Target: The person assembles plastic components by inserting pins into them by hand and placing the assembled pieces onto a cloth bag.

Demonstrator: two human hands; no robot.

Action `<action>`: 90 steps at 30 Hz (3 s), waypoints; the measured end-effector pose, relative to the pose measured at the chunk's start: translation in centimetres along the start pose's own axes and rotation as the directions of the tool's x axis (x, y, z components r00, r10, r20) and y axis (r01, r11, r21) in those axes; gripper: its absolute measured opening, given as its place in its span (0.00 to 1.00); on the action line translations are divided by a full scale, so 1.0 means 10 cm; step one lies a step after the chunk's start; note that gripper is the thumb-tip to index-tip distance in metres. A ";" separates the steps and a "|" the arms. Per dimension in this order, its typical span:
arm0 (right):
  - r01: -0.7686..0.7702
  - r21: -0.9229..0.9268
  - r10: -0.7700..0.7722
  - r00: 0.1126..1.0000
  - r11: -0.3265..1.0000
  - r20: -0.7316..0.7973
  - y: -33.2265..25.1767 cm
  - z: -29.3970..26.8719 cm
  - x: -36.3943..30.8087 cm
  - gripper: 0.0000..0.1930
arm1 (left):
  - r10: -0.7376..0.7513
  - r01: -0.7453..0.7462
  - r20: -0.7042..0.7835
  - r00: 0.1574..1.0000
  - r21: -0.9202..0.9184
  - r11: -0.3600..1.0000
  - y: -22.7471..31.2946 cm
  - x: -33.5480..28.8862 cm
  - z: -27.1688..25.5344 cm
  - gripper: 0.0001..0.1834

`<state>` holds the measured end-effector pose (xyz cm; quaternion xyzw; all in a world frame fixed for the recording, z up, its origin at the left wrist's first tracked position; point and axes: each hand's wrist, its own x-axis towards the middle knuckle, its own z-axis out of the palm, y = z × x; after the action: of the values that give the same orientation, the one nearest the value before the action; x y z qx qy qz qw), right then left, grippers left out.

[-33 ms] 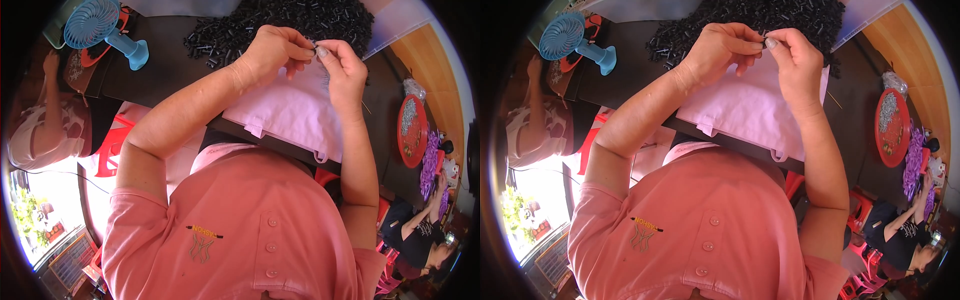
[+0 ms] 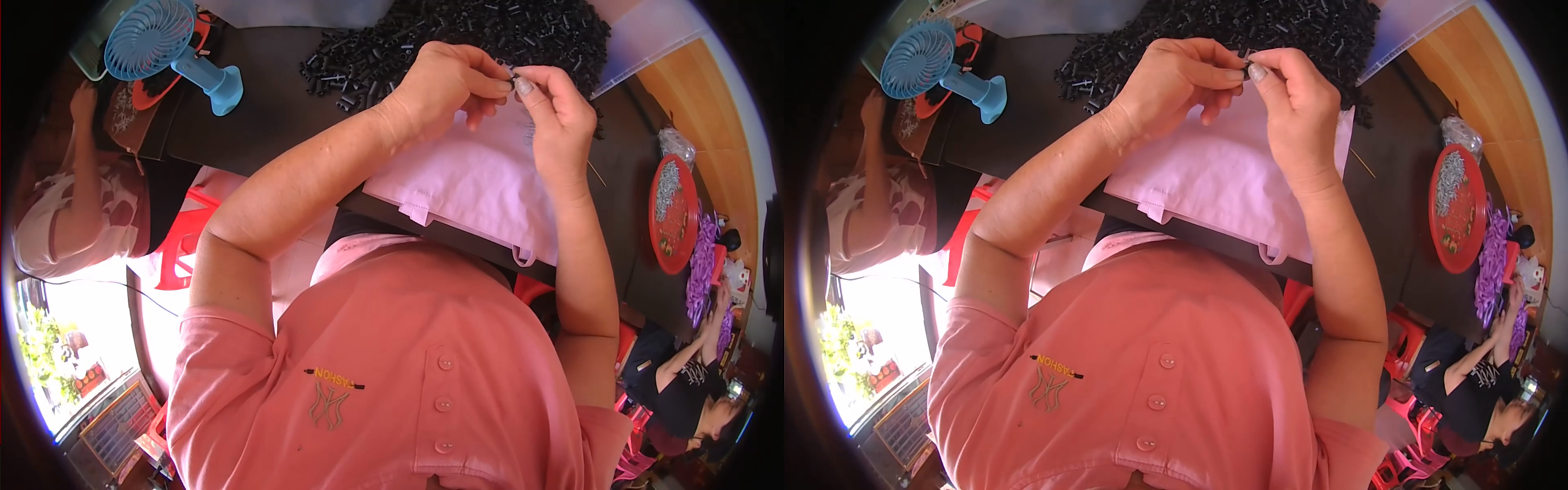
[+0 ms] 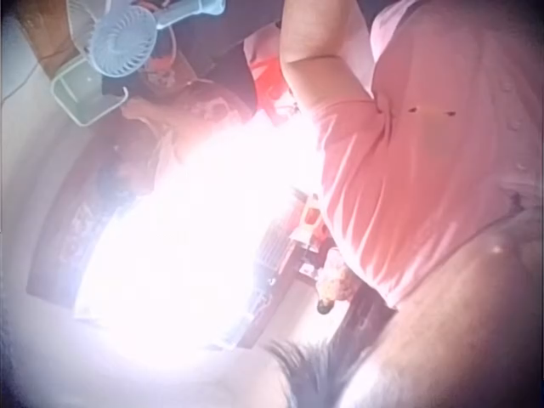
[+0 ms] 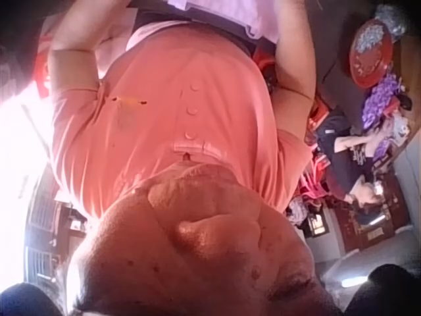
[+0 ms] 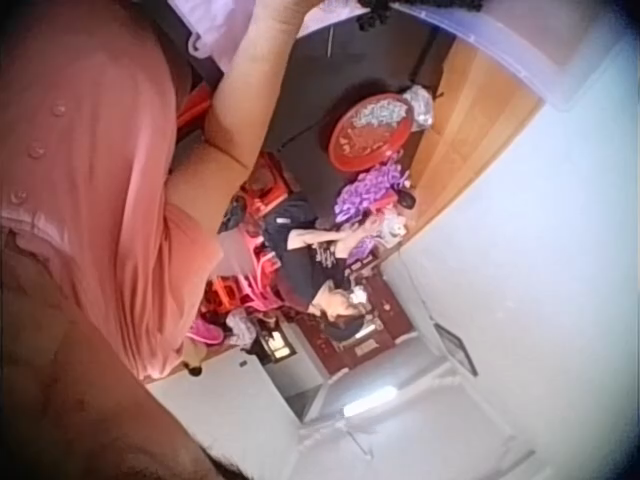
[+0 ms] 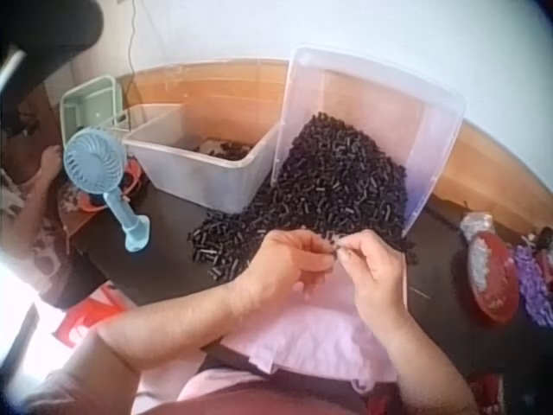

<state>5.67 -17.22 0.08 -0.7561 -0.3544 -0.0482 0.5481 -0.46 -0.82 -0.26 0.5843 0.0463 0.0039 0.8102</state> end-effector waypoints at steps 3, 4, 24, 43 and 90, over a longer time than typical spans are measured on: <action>0.165 -0.077 -0.165 0.986 0.983 0.002 -0.02 0.03 -0.02 0.07 | -0.023 0.022 -0.008 1.000 -0.091 0.996 -0.02 0.01 -0.04 0.07; 0.225 -0.100 -0.223 0.974 0.969 0.027 -0.01 0.02 -0.02 0.10 | -0.024 0.022 -0.016 1.000 -0.122 0.992 -0.03 0.02 -0.04 0.06; 0.427 -0.421 -0.493 0.868 0.800 -0.056 -0.01 0.02 -0.04 0.14 | -0.118 0.141 0.118 0.986 -0.212 0.967 0.04 0.01 -0.03 0.15; 0.115 0.220 -0.037 0.943 0.969 -0.330 -0.07 -0.27 0.10 0.11 | 0.605 -0.305 -0.212 0.767 0.710 0.635 1.58 -0.02 -0.53 0.05; 0.036 0.289 -0.007 0.995 0.957 -0.101 0.01 -0.13 0.03 0.06 | 0.436 -0.357 0.293 0.851 0.931 0.071 0.20 -0.09 -0.37 0.06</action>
<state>6.36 -18.22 0.65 -0.6601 -0.3383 -0.0391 0.6695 -1.59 3.23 0.60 0.9463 -0.0966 0.2121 0.2242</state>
